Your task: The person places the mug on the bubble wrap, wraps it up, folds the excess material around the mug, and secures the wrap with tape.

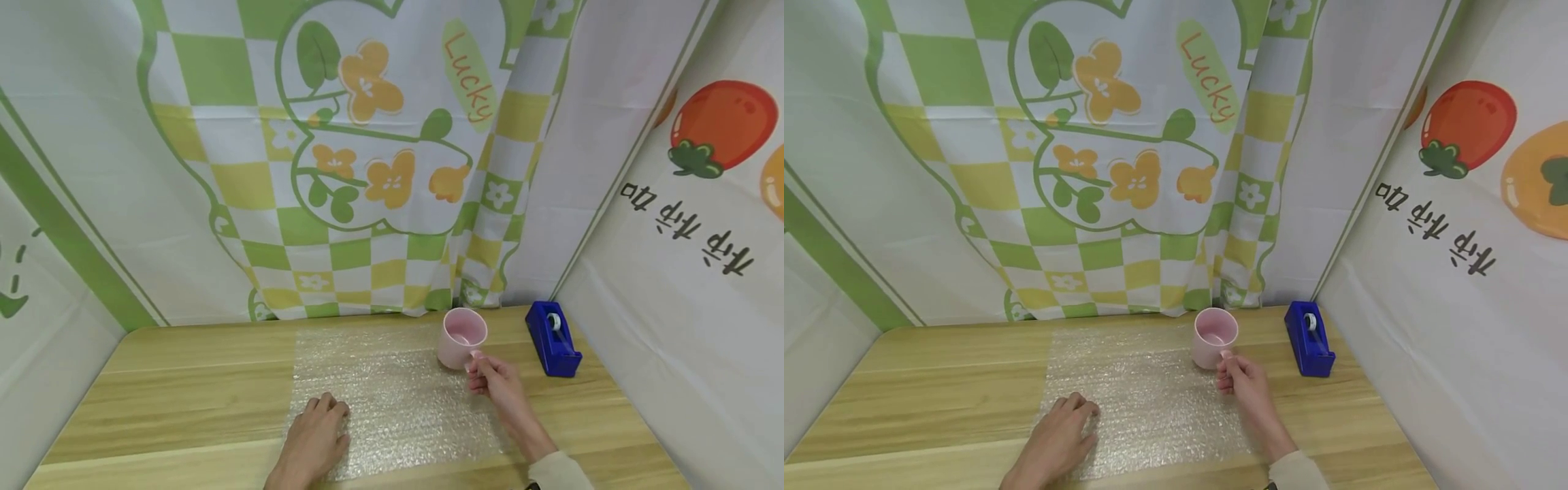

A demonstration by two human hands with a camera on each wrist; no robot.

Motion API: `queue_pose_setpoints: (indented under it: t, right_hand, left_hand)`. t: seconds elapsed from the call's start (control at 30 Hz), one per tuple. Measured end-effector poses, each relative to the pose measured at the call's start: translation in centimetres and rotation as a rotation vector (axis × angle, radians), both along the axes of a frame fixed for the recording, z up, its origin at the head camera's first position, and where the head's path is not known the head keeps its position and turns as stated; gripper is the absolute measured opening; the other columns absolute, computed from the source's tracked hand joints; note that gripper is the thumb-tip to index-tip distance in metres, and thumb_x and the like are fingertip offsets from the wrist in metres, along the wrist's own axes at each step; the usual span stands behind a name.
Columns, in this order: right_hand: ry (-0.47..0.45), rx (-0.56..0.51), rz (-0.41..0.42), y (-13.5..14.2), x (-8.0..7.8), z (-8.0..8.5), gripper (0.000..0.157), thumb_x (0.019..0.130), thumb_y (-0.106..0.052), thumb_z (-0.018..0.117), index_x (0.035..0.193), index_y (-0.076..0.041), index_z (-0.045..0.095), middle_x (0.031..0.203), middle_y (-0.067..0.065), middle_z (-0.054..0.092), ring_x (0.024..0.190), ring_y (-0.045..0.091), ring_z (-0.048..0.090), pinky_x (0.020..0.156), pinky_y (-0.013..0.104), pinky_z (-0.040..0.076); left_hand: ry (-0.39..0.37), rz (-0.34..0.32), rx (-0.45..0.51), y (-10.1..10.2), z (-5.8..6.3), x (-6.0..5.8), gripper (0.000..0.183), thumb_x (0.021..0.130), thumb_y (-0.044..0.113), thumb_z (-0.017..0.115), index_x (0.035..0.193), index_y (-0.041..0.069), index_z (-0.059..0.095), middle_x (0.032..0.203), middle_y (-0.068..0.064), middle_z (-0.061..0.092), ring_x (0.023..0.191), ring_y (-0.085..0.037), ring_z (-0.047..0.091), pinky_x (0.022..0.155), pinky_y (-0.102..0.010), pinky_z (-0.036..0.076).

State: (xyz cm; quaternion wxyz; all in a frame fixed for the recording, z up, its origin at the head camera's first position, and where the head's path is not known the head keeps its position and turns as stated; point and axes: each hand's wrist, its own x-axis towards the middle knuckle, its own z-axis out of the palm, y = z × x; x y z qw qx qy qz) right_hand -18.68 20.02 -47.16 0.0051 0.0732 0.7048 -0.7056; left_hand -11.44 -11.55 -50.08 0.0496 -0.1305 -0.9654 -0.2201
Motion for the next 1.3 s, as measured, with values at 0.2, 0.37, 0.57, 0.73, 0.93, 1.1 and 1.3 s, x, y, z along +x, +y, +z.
queue_pose_setpoints:
  t: [0.2, 0.37, 0.57, 0.73, 0.93, 1.1, 1.3]
  right_hand:
    - [-0.006, -0.006, 0.043, -1.3, 0.5, -0.4, 0.037, 0.106, -0.018, 0.053, 0.092, 0.015, 0.062, 0.076, 0.006, 0.060, 0.064, 0.014, 0.058, 0.059, 0.024, 0.054]
    - [-0.014, -0.014, 0.076, -2.3, 1.0, -0.7, 0.037, 0.106, -0.020, 0.054, 0.089, 0.012, 0.063, 0.075, 0.006, 0.059, 0.064, 0.014, 0.057, 0.059, 0.025, 0.053]
    - [-0.018, -0.040, 0.107, -3.2, 1.5, -1.2, 0.040, 0.105, -0.021, 0.055, 0.091, 0.015, 0.061, 0.076, 0.005, 0.059, 0.064, 0.014, 0.057, 0.059, 0.025, 0.053]
    - [-0.021, -0.046, 0.128, -3.9, 1.9, -1.5, 0.040, 0.106, -0.020, 0.053, 0.093, 0.017, 0.060, 0.077, 0.005, 0.059, 0.064, 0.013, 0.058, 0.059, 0.023, 0.054]
    - [-0.022, -0.037, 0.169, -4.7, 2.3, -1.6, 0.042, 0.105, -0.024, 0.055, 0.094, 0.016, 0.060, 0.078, 0.005, 0.061, 0.065, 0.013, 0.059, 0.061, 0.022, 0.054]
    - [-0.033, -0.075, 0.204, -5.6, 2.7, -1.6, 0.042, 0.105, -0.025, 0.057, 0.095, 0.016, 0.061, 0.077, 0.004, 0.061, 0.065, 0.012, 0.059, 0.061, 0.022, 0.054]
    - [-0.024, -0.101, 0.229, -6.6, 3.1, -1.6, 0.043, 0.104, -0.022, 0.058, 0.096, 0.020, 0.059, 0.076, 0.004, 0.061, 0.063, 0.012, 0.059, 0.059, 0.022, 0.054]
  left_hand:
    - [0.004, 0.001, 0.004, 0.0, 0.1, 0.0, 0.028, 0.077, 0.011, 0.083, 0.103, 0.005, 0.072, 0.103, -0.009, 0.061, 0.096, -0.033, 0.059, 0.071, -0.049, 0.055]
    - [-0.001, 0.003, 0.001, 0.0, 0.1, 0.0, 0.027, 0.078, 0.010, 0.082, 0.102, 0.005, 0.072, 0.103, -0.009, 0.060, 0.096, -0.033, 0.058, 0.070, -0.049, 0.055]
    - [-0.018, -0.004, 0.002, -0.1, 0.2, -0.1, 0.029, 0.078, 0.011, 0.084, 0.104, 0.006, 0.072, 0.104, -0.010, 0.060, 0.096, -0.033, 0.058, 0.070, -0.049, 0.055]
    - [-0.022, -0.003, -0.004, -0.1, 0.2, -0.1, 0.030, 0.078, 0.013, 0.085, 0.104, 0.006, 0.072, 0.104, -0.010, 0.060, 0.096, -0.034, 0.059, 0.072, -0.050, 0.056]
    - [-0.016, 0.004, -0.012, -0.1, 0.2, -0.1, 0.030, 0.078, 0.013, 0.085, 0.104, 0.006, 0.072, 0.104, -0.010, 0.060, 0.096, -0.033, 0.058, 0.072, -0.050, 0.056]
    - [-0.020, 0.000, -0.014, -0.1, 0.1, -0.2, 0.030, 0.078, 0.014, 0.085, 0.104, 0.006, 0.072, 0.104, -0.009, 0.060, 0.095, -0.033, 0.058, 0.071, -0.049, 0.056]
    - [-0.012, 0.001, -0.004, -0.1, 0.0, -0.1, 0.031, 0.077, 0.014, 0.085, 0.104, 0.007, 0.072, 0.103, -0.008, 0.059, 0.095, -0.031, 0.058, 0.069, -0.048, 0.055]
